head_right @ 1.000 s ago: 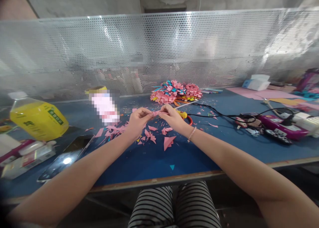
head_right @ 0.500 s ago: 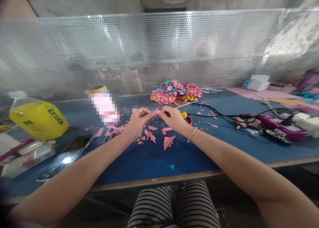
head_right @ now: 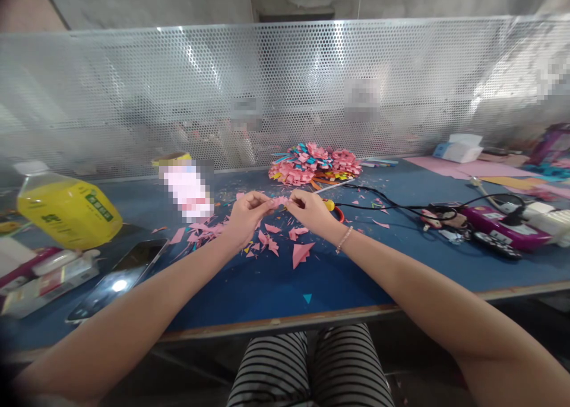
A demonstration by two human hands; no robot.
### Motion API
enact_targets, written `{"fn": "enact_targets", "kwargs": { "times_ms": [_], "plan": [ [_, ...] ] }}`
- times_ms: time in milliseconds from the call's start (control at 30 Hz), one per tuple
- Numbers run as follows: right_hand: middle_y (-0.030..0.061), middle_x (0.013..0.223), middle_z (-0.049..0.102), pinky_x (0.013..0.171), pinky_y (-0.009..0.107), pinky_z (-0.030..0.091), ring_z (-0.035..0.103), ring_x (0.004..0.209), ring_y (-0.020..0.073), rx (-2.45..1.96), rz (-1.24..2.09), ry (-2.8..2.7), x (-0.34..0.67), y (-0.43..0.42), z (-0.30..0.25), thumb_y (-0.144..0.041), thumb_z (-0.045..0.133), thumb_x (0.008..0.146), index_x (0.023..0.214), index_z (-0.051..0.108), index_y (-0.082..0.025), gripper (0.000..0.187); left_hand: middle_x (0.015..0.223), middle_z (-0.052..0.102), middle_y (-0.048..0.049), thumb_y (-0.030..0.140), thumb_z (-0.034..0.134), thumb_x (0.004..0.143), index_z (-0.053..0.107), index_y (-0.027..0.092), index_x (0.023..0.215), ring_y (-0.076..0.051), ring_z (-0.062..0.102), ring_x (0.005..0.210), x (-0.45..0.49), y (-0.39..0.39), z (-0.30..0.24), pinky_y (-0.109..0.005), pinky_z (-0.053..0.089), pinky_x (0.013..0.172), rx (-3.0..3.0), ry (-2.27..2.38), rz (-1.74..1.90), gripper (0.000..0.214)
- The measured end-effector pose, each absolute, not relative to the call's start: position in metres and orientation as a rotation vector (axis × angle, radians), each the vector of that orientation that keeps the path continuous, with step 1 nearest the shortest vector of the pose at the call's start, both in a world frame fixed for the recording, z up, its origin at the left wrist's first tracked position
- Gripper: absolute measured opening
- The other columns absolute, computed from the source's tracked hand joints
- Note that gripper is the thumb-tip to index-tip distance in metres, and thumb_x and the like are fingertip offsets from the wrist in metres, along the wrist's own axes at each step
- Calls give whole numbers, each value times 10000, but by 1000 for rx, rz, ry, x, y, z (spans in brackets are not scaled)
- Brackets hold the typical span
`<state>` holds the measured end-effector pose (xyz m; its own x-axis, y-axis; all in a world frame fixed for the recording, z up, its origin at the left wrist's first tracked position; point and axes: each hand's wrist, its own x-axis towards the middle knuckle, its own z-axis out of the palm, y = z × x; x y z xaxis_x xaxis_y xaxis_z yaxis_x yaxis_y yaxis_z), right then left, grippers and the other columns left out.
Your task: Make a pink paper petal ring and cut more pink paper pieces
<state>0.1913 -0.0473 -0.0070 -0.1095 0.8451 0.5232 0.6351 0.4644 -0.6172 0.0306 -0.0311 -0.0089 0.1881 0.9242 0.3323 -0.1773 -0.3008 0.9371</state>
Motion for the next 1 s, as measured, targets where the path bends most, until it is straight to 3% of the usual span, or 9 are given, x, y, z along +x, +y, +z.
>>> {"fn": "enact_targets", "kwargs": {
  "times_ms": [1000],
  "plan": [
    [-43,542,355,483,228,269,330,499,76,-1092,609,-1741,194,-46,-7,-371,444,772,586,388,-182,271,674,600,-12,265,659,645,569,164,677,-108,548,647,28,-31,-7,-263,432,654,1597,871,1406,139]
  ]
}}
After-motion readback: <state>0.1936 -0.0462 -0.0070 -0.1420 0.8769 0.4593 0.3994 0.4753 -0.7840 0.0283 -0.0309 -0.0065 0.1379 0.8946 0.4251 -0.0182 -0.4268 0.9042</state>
